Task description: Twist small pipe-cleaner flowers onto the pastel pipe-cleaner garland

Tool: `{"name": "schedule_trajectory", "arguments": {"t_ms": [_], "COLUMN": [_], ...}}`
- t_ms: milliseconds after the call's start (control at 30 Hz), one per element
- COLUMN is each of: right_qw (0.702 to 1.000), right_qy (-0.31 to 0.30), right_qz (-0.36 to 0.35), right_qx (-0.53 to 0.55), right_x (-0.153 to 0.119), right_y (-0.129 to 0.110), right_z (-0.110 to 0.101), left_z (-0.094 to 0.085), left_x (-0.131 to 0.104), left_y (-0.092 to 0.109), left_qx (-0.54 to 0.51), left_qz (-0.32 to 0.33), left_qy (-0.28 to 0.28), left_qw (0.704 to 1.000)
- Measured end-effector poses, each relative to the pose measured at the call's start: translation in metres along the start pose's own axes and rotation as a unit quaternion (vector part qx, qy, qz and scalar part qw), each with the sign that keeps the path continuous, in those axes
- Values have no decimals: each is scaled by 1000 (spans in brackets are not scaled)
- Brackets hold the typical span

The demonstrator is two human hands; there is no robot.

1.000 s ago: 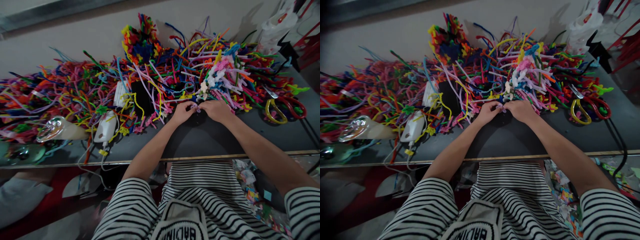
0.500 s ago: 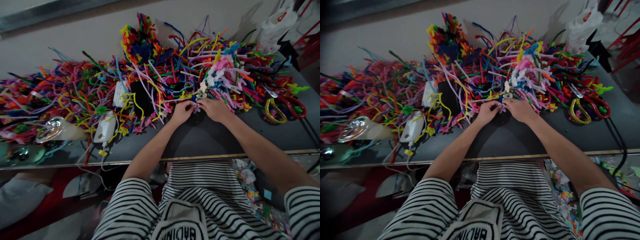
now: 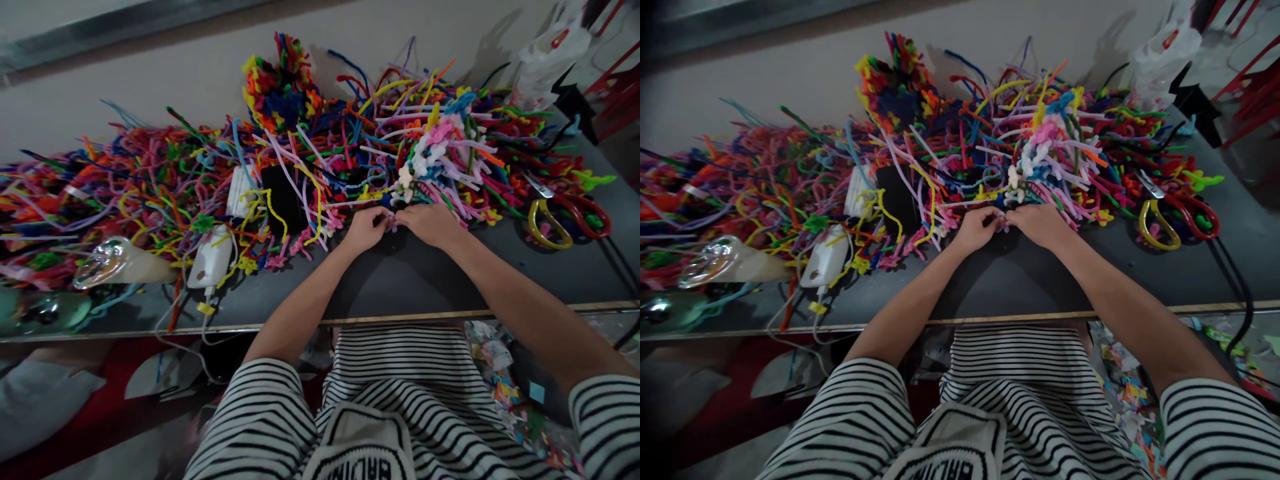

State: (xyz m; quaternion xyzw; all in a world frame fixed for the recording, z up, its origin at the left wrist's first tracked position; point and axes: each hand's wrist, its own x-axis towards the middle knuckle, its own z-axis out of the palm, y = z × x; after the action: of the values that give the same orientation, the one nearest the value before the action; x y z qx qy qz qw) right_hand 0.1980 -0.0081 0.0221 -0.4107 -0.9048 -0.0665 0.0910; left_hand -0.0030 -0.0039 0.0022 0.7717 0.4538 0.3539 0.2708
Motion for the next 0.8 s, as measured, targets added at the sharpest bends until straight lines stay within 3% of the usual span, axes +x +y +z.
{"name": "schedule_trajectory", "arguments": {"t_ms": [200, 333, 567, 800], "right_qw": [999, 995, 989, 974], "right_qy": [-5, 8, 60, 84], "right_qz": [24, 60, 87, 83], "right_qx": [46, 74, 105, 193], "right_x": [0, 0, 1, 1], "right_y": [8, 7, 6, 2], "right_z": [6, 10, 10, 11], "left_z": [0, 1, 7, 10], "left_x": [1, 1, 5, 8], "left_y": [2, 2, -12, -22], "left_qx": [1, -7, -143, -203], "left_qz": [-2, -16, -29, -59], "left_qy": [-17, 2, 47, 59], "left_qw": [1000, 1000, 988, 976]}}
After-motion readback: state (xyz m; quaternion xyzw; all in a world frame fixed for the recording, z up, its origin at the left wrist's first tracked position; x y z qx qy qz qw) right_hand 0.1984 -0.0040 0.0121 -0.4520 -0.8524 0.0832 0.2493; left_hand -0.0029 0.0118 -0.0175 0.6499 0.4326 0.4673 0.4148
